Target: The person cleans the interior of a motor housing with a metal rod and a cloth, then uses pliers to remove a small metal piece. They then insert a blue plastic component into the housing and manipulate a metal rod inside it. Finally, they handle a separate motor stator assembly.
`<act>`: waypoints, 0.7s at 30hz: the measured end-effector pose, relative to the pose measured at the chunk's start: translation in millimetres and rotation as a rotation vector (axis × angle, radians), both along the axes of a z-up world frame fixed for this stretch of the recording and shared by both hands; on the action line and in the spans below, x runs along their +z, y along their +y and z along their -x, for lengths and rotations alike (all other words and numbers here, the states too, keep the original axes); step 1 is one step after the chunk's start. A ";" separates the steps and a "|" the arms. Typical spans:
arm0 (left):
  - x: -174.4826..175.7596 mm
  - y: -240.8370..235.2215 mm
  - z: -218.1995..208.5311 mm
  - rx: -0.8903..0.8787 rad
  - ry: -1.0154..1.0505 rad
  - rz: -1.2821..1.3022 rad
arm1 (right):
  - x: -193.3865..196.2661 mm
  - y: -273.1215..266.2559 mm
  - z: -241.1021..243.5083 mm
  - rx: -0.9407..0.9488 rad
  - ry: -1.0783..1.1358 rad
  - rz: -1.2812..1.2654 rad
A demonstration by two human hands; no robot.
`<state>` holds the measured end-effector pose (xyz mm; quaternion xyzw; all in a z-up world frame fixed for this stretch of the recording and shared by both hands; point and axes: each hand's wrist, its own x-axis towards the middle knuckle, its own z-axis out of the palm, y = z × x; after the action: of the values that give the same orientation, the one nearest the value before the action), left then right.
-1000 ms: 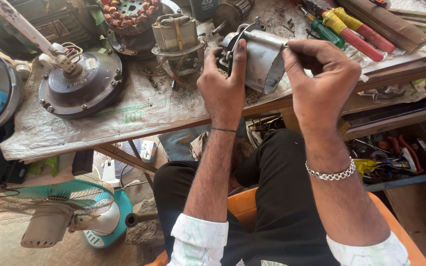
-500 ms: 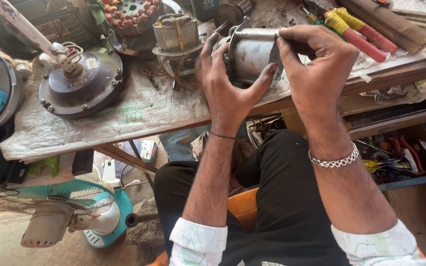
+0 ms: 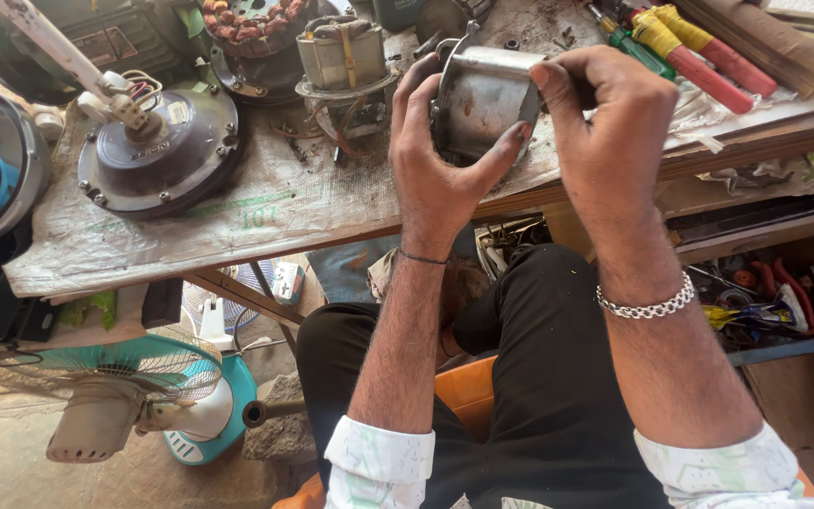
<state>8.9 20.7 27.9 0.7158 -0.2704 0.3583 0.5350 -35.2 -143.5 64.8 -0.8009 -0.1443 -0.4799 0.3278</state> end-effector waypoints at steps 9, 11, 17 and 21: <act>4.9 -1.5 3.5 0.010 0.007 -0.014 | -2.4 -3.7 -0.4 0.129 0.146 -0.137; 4.6 -1.4 2.5 0.009 -0.001 -0.029 | -3.2 -2.3 0.5 0.185 0.104 -0.137; 3.7 -2.1 2.6 -0.055 0.065 0.019 | -4.9 -4.0 -2.4 0.117 0.137 -0.054; 2.6 -0.4 3.1 -0.043 0.038 0.002 | -7.2 -3.2 -2.4 0.126 0.154 -0.080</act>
<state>5.8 20.3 30.5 0.7159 -0.2751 0.3336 0.5482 -32.8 -146.6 57.6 -0.8112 -0.1493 -0.4007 0.3989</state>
